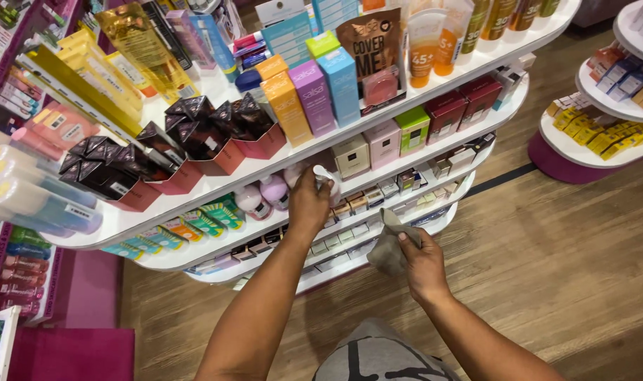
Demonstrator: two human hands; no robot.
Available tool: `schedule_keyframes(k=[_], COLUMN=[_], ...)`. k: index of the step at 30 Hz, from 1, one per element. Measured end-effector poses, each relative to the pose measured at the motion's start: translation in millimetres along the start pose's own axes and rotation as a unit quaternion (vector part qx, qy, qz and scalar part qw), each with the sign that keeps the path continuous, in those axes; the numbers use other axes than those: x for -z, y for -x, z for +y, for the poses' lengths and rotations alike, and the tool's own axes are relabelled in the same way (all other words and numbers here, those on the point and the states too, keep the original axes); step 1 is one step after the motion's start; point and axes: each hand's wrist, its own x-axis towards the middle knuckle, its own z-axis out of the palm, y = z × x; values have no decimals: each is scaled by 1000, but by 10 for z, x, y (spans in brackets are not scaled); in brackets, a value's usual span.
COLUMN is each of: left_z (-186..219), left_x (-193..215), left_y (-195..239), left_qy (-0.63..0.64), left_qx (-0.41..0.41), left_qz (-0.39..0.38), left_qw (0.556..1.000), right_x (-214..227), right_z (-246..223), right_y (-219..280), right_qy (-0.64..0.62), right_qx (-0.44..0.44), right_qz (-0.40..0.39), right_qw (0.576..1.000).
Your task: The person wipes cosmetic products on a store shelf using a cloth. They pick up small boxes and bottles, wipe them, and place them back on the shelf.
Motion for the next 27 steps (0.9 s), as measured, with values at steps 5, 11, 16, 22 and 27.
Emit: schedule_keyframes(k=[5,11,16,22,27], left_z=[209,-176,-63,53,46], left_x=[60,-143,-45,-72,-247], left_y=[-60,-203,-180,96,548], left_qy=[-3,-40,-96,-201,-24], left_qx=[24,12,-55,-158,-65], left_qz=[-7,21,63,137,146], left_qw=[1000,999,992,957,987], right_x=[39,-87,-143,-288,-408], right_z=[-82,-245,-55,-201,-89], right_y=[-65,-49,-221,-223,-339], right_qy=[-12,9,60,84,155], right_qx=[-9,-11,-8,-11,-23], right_qz=[-7,-31,-78,-109,-148], right_qw=[1000,999,995,990,976])
